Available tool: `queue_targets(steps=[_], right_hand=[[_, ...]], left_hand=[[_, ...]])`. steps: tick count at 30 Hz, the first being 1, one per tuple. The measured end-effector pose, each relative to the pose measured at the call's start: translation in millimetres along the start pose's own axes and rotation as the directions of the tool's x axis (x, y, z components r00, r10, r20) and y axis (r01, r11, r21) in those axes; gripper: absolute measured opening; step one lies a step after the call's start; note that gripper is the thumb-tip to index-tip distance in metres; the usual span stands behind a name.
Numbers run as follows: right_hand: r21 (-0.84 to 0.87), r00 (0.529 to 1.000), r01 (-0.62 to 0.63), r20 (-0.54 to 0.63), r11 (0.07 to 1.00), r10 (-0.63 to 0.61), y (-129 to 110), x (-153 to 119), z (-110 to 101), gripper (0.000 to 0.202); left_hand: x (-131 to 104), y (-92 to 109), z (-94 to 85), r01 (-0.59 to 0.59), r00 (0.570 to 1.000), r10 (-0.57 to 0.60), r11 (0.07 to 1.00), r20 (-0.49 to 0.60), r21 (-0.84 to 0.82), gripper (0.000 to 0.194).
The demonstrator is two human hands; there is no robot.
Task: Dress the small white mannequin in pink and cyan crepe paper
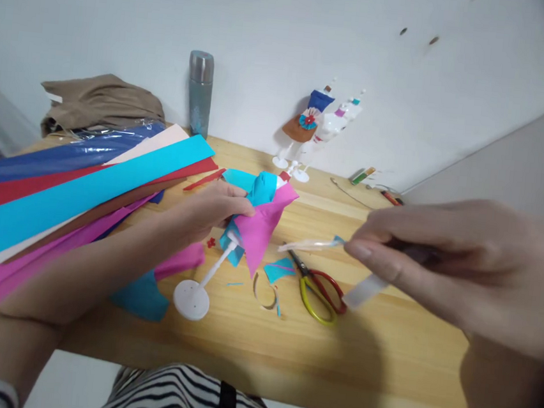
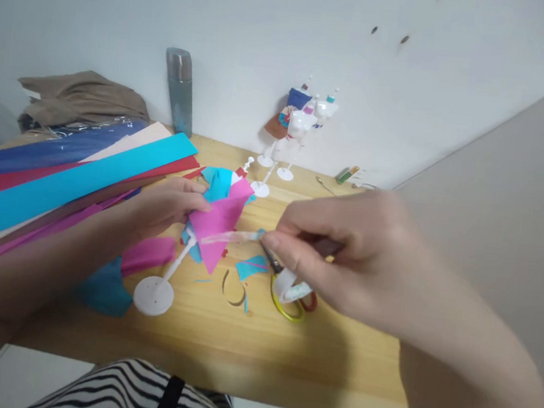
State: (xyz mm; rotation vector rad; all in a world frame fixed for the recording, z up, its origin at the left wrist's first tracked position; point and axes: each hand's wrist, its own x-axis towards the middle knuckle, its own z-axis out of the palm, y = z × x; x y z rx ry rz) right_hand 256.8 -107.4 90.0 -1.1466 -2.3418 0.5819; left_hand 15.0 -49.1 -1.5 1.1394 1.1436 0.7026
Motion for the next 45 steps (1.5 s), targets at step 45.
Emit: queue_targets(steps=[45], right_hand=[[0.399, 0.783, -0.613, 0.425, 0.682, 0.455, 72.7, -7.4, 73.3, 0.053]], left_hand=[[13.9, -31.5, 18.3, 0.35, 0.891, -0.412, 0.891, 0.191, 0.289, 0.037]])
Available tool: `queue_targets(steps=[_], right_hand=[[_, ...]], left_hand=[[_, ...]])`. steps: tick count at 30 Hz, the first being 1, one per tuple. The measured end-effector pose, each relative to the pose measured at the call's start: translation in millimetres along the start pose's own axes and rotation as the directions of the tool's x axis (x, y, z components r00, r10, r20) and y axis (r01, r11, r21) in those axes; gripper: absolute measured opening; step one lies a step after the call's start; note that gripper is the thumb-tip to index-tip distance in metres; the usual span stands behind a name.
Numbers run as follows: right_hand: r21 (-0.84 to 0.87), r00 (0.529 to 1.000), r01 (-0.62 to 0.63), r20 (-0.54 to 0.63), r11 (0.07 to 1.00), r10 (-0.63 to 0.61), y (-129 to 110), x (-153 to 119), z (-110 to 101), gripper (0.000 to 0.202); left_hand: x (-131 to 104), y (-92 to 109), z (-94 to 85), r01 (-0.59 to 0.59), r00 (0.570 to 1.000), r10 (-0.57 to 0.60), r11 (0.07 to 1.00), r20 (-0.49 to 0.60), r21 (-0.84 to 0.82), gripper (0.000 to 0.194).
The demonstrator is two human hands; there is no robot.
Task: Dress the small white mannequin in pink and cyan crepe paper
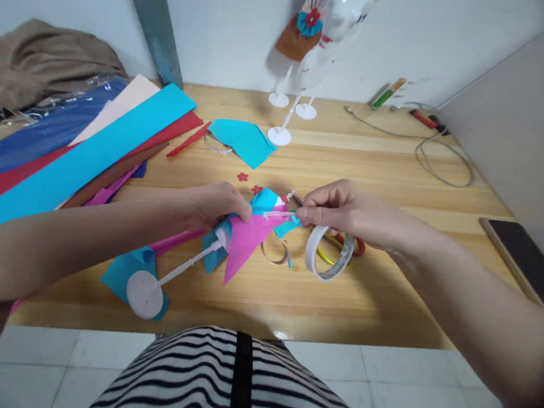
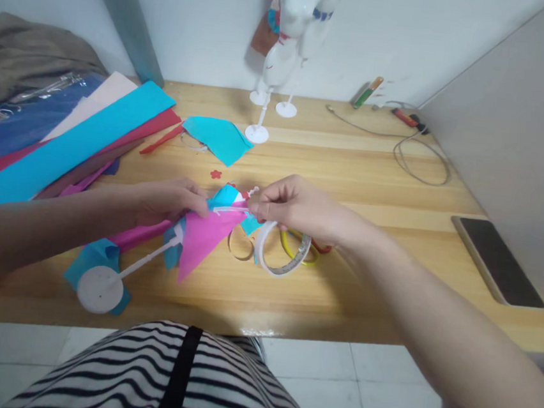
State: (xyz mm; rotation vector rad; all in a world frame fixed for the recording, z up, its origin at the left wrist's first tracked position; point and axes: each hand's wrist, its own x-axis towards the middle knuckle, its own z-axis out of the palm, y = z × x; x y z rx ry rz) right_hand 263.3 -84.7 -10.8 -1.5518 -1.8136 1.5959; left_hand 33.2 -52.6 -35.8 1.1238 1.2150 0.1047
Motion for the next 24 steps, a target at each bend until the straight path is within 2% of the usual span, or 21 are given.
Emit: queue_targets(steps=[8, 15, 20, 24], right_hand=[[-0.017, 0.999, 0.008, -0.034, 1.0, -0.009, -0.7, -7.0, -0.1, 0.05], [-0.01, 0.995, 0.086, -0.038, 0.996, -0.087, 2.6, -0.7, 4.9, 0.058], [0.008, 0.998, 0.055, -0.01, 0.998, -0.055, 8.6, -1.8, 1.6, 0.056], [-0.018, 1.0, -0.009, 0.014, 1.0, 0.009, 13.4, -4.5, -1.9, 0.055]], left_hand=[[0.1, -4.4, -5.8, -0.069, 0.998, 0.069, 0.997, 0.008, -0.017, 0.027], [3.0, -2.3, 4.7, 0.007, 0.999, -0.008, 1.0, -0.043, -0.026, 0.033], [7.6, -4.1, 4.4, 0.033, 0.999, -0.035, 0.997, -0.03, -0.073, 0.024], [17.6, -12.0, 0.0, -0.008, 1.0, 0.008, 0.993, 0.001, -0.117, 0.026]])
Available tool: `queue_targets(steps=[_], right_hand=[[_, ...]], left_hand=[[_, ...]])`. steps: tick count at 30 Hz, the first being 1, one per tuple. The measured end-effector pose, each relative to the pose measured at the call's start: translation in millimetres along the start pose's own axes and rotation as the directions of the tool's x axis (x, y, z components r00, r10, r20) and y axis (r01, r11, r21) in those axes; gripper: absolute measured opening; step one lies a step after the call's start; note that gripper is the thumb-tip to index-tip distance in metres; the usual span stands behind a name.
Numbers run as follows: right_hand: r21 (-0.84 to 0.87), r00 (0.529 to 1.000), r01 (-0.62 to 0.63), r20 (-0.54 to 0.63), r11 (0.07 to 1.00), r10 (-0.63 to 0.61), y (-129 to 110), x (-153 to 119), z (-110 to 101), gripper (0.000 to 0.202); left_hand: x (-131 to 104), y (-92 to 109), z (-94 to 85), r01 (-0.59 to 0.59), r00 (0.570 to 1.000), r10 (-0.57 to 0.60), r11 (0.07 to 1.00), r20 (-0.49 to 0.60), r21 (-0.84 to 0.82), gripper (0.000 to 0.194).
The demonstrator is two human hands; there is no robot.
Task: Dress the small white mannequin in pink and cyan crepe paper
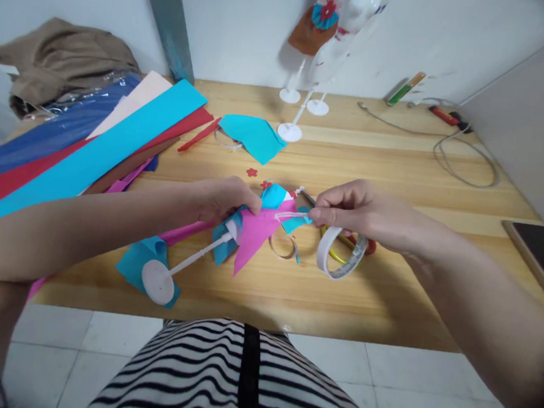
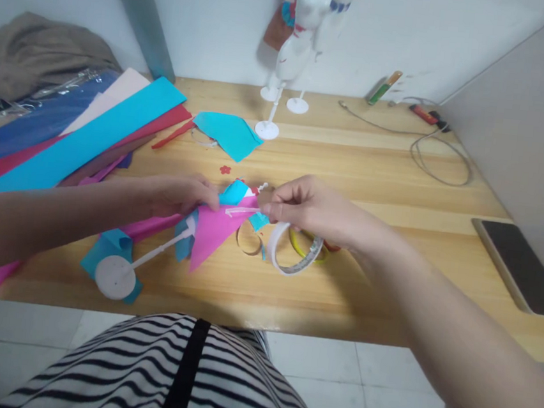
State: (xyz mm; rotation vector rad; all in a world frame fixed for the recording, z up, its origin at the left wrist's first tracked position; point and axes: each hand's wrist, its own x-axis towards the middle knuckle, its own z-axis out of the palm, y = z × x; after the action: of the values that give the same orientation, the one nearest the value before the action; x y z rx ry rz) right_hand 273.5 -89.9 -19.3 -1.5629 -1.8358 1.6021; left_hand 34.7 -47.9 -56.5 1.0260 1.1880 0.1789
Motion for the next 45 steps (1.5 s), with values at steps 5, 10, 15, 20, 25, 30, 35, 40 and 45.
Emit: queue_targets(steps=[5, 10, 15, 20, 25, 30, 35, 40, 45], right_hand=[[-0.028, 0.999, -0.033, -0.023, 0.999, 0.032, 8.6, 0.9, -2.9, 0.057], [-0.024, 0.998, -0.065, -0.024, 0.998, 0.065, 13.3, 1.0, -7.4, 0.053], [-0.016, 0.996, -0.081, -0.046, 0.997, 0.08, 17.8, 2.4, -9.0, 0.054], [-0.009, 0.999, -0.022, -0.043, 1.0, 0.022, 14.0, 4.4, -6.0, 0.057], [-0.006, 0.999, 0.008, -0.036, 1.0, -0.008, 2.1, 3.7, -0.1, 0.057], [-0.094, 1.0, -0.005, -0.019, 0.996, 0.004, -7.9, 7.9, 5.4, 0.056], [-0.199, 1.0, 0.019, -0.002, 0.98, -0.02, -14.4, 14.1, 10.6, 0.051], [-0.222, 1.0, -0.001, -0.013, 0.975, -0.002, -16.6, 18.0, 14.9, 0.047], [-0.186, 1.0, 0.005, -0.015, 0.983, -0.008, -17.8, 13.0, 13.1, 0.049]], left_hand=[[4.2, -4.8, -4.2, -0.004, 1.0, 0.004, 1.0, 0.021, -0.019, 0.035], [-5.6, 2.2, -1.7, 0.027, 0.999, -0.026, 0.999, 0.035, -0.032, 0.035], [-14.9, 9.2, 2.5, 0.046, 0.997, -0.044, 0.998, 0.056, -0.047, 0.033], [-14.1, 6.4, 1.7, 0.073, 0.995, -0.068, 0.995, 0.079, -0.067, 0.026], [-11.8, 3.7, -1.0, 0.08, 0.989, -0.074, 0.996, 0.125, -0.044, 0.02], [-11.8, 5.5, 0.4, 0.091, 0.986, -0.086, 0.996, 0.144, -0.023, 0.019], [-12.1, 6.4, 2.5, 0.084, 0.989, -0.078, 0.996, 0.125, -0.042, 0.024], [-11.0, 5.2, 2.6, 0.062, 0.991, -0.056, 0.997, 0.119, -0.047, 0.026], [-11.2, 5.2, 2.2, 0.075, 0.99, -0.071, 0.997, 0.121, -0.027, 0.034]])
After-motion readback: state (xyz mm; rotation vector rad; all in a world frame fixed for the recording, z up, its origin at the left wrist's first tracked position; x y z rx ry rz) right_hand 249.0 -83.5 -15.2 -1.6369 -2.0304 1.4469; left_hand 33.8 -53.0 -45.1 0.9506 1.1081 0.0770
